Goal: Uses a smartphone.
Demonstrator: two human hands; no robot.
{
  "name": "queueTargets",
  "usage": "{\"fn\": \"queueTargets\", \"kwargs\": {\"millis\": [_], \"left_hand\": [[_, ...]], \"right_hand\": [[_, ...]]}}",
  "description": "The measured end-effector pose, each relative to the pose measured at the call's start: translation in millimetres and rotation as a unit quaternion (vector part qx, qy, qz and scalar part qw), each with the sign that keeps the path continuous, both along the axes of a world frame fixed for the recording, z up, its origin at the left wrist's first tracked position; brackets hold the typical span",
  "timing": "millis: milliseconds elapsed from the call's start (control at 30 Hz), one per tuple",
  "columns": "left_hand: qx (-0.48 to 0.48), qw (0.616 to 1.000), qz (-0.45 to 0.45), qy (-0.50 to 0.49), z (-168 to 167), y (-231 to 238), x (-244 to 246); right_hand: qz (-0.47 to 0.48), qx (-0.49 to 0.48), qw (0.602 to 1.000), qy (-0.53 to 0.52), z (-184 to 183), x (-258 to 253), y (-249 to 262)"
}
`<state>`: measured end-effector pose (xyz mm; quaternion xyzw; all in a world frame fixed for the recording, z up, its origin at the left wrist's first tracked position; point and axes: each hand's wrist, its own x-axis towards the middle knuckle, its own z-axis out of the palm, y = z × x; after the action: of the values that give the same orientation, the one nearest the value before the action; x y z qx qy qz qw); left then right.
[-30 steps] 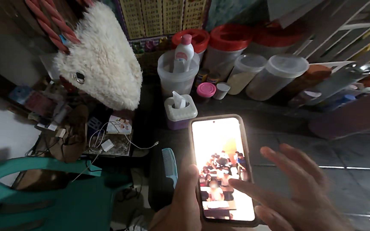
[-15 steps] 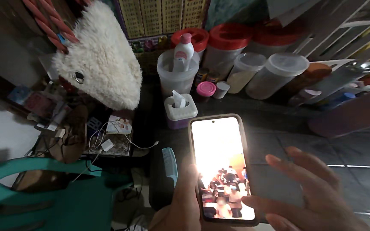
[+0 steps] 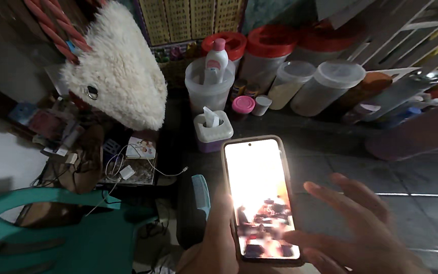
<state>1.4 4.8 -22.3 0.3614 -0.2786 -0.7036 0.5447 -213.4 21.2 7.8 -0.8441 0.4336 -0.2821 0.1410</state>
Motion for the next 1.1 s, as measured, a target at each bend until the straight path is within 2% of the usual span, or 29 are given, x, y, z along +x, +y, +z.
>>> {"fn": "queueTargets", "kwargs": {"millis": [300, 533, 700, 833, 1000, 1100], "left_hand": [[-0.025, 1.000, 0.001, -0.011, 0, -1, 0], [-0.017, 1.000, -0.006, -0.010, 0, -2, -1], [-0.019, 1.000, -0.003, -0.014, 0, -3, -1], [-0.019, 0.999, -0.015, 0.024, -4, -6, 0], [-0.007, 1.000, -0.012, -0.011, 1, -6, -1], [-0.005, 1.000, -0.014, 0.011, 0, -7, -1]], "right_hand": [[-0.041, -0.029, 0.998, -0.035, -5, -7, -3], [0.009, 0.023, 0.999, -0.046, -3, -1, 1], [-0.009, 0.012, 1.000, -0.019, -4, -5, 0], [-0.032, 0.000, 0.999, -0.021, -2, -13, -3], [-0.009, 0.009, 1.000, -0.028, -2, -8, -2], [0.010, 0.011, 1.000, -0.005, -5, 0, -2]]}}
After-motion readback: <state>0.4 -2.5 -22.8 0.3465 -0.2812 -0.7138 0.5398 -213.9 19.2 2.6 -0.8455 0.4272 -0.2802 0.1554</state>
